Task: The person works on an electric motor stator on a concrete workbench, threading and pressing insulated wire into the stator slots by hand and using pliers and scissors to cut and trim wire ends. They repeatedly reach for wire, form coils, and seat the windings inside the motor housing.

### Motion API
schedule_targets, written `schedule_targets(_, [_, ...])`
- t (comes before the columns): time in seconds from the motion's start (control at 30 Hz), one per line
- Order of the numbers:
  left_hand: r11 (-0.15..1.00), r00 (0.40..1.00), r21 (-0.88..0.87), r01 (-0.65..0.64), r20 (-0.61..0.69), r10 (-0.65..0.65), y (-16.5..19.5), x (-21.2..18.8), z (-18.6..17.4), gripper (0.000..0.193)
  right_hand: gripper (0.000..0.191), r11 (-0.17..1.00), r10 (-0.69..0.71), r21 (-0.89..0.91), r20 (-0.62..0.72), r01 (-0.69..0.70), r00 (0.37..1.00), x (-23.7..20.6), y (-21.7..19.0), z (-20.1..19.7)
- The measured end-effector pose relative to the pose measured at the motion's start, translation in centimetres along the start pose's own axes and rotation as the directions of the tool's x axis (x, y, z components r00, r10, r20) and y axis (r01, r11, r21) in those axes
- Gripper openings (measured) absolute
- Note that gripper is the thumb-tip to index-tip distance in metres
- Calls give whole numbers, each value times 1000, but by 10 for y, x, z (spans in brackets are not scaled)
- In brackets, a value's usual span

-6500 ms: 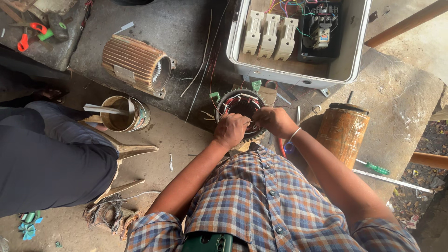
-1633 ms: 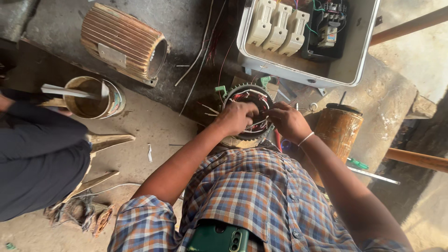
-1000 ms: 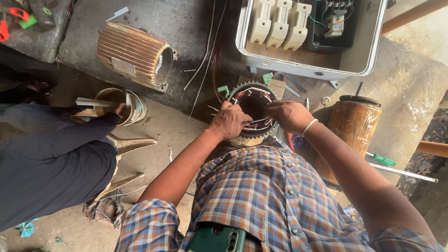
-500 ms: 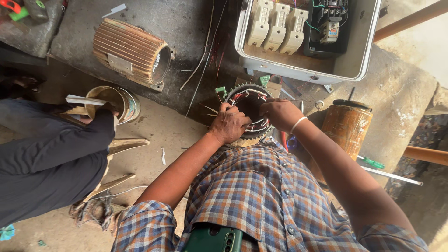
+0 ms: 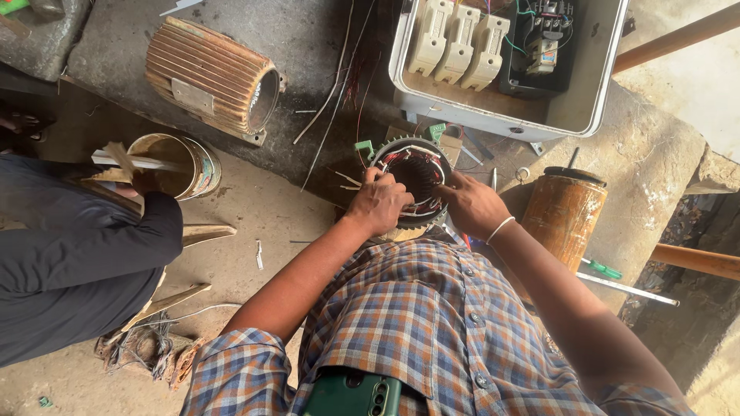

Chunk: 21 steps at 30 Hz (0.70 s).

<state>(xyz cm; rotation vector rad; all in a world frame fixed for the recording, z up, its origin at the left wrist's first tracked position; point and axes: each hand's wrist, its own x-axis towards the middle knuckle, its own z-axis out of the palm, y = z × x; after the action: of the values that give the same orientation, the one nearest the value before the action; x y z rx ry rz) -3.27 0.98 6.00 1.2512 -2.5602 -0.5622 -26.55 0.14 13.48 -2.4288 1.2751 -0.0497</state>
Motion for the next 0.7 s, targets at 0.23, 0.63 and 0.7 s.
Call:
schedule_targets(0.23, [993,980,-57,104,177,-92,0,12,-9,31,32,994,-104,52,94,99,990,4,-7,2])
schedule_targets(0.63, [965,942,-88,246,258,-216,5,23,-17,23,35,999,-24,38,34,23,999,3,-10,11])
schedule_targets(0.7, [954,924,-68,293,276,-264,7,25,-14,21,33,998,-15,54,37,13,999,4,-9,13])
